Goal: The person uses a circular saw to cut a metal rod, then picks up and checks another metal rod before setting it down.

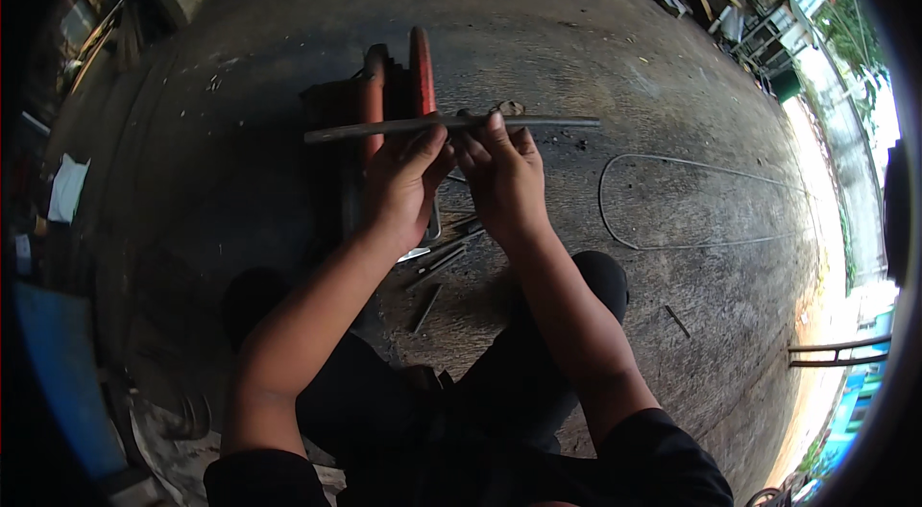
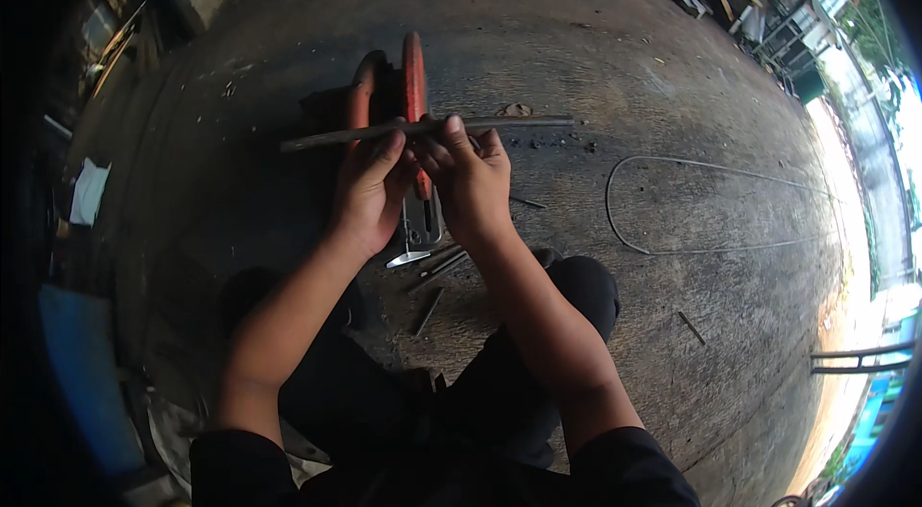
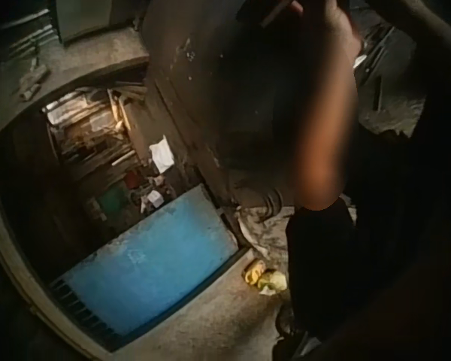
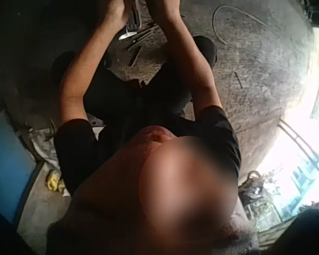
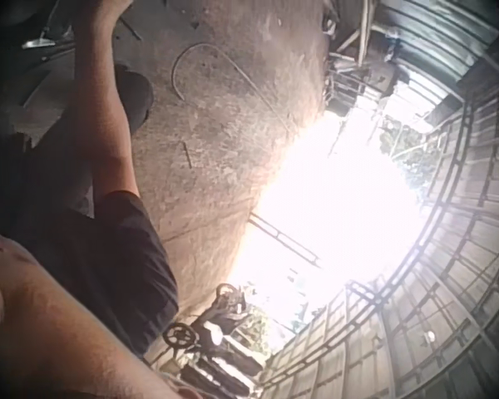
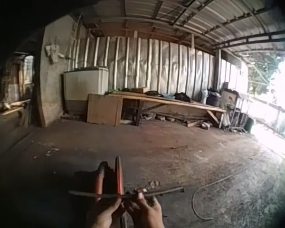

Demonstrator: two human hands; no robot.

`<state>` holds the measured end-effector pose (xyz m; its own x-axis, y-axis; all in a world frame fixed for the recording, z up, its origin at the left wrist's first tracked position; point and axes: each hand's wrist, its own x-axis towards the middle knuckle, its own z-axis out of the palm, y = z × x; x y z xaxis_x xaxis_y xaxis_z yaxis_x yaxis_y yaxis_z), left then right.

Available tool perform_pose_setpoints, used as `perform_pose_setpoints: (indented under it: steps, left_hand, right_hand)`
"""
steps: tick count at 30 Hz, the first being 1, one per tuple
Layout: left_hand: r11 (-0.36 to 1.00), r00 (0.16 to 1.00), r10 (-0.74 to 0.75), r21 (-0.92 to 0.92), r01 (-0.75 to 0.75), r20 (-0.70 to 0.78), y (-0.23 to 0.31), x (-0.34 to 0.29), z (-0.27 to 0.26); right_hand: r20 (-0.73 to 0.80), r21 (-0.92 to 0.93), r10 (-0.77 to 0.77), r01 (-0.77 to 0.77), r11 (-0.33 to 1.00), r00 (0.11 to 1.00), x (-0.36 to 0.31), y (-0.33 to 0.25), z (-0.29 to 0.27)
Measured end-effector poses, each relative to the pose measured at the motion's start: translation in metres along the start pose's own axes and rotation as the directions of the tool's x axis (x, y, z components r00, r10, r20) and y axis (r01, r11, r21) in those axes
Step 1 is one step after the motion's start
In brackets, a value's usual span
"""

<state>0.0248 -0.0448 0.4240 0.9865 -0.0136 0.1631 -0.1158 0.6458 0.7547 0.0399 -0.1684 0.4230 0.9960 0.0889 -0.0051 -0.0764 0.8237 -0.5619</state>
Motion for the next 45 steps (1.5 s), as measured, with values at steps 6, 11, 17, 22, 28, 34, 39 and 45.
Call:
perform_pose_setpoints:
  steps: [6, 11, 17, 22, 28, 34, 39, 45]
  left_hand:
    - [0.999, 0.986, -0.017, 0.041, 0.024, -0.168, 0.019, -0.038, -0.032]
    - [0.987, 0.958, 0.162, 0.052, -0.154, -0.236, 0.059, -0.080, -0.069]
    - [0.943, 0.829, 0.305, 0.028, -0.331, -0.469, 0.123, -0.128, -0.116]
    - [0.797, 0.475, 0.589, 0.371, -0.477, -0.654, 0.178, -0.173, -0.151]
    - [0.503, 0.192, 0.859, 0.710, -0.492, -0.476, 0.245, -0.250, -0.184]
    - [0.369, 0.342, 0.882, 0.927, -0.069, -0.325, 0.341, -0.300, -0.220]
    - [0.398, 0.438, 0.809, 0.914, 0.083, -0.392, 0.325, -0.323, -0.327]
    - [0.711, 0.360, 0.544, 0.644, 0.281, -0.758, 0.208, -0.345, -0.485]
  right_hand:
    - [0.063, 0.043, 0.320, -0.323, 0.945, 0.945, -0.004, 0.035, 0.009]
    - [0.185, -0.168, 0.383, -0.355, 0.920, 0.905, -0.022, 0.078, 0.050]
    - [0.205, -0.243, 0.616, -0.570, 0.785, 0.760, -0.064, 0.153, 0.121]
    - [0.184, -0.400, 0.781, -0.681, 0.614, 0.596, -0.108, 0.211, 0.172]
    - [0.740, -0.623, 0.227, 0.517, 0.587, 0.633, -0.136, 0.250, 0.238]
    - [0.986, -0.168, 0.057, 0.885, 0.435, 0.159, -0.146, 0.324, 0.310]
    - [0.911, -0.413, 0.289, 0.636, 0.652, 0.294, -0.146, 0.449, 0.292]
    - [0.551, -0.822, 0.736, 0.410, 0.396, 0.393, -0.139, 0.591, 0.168]
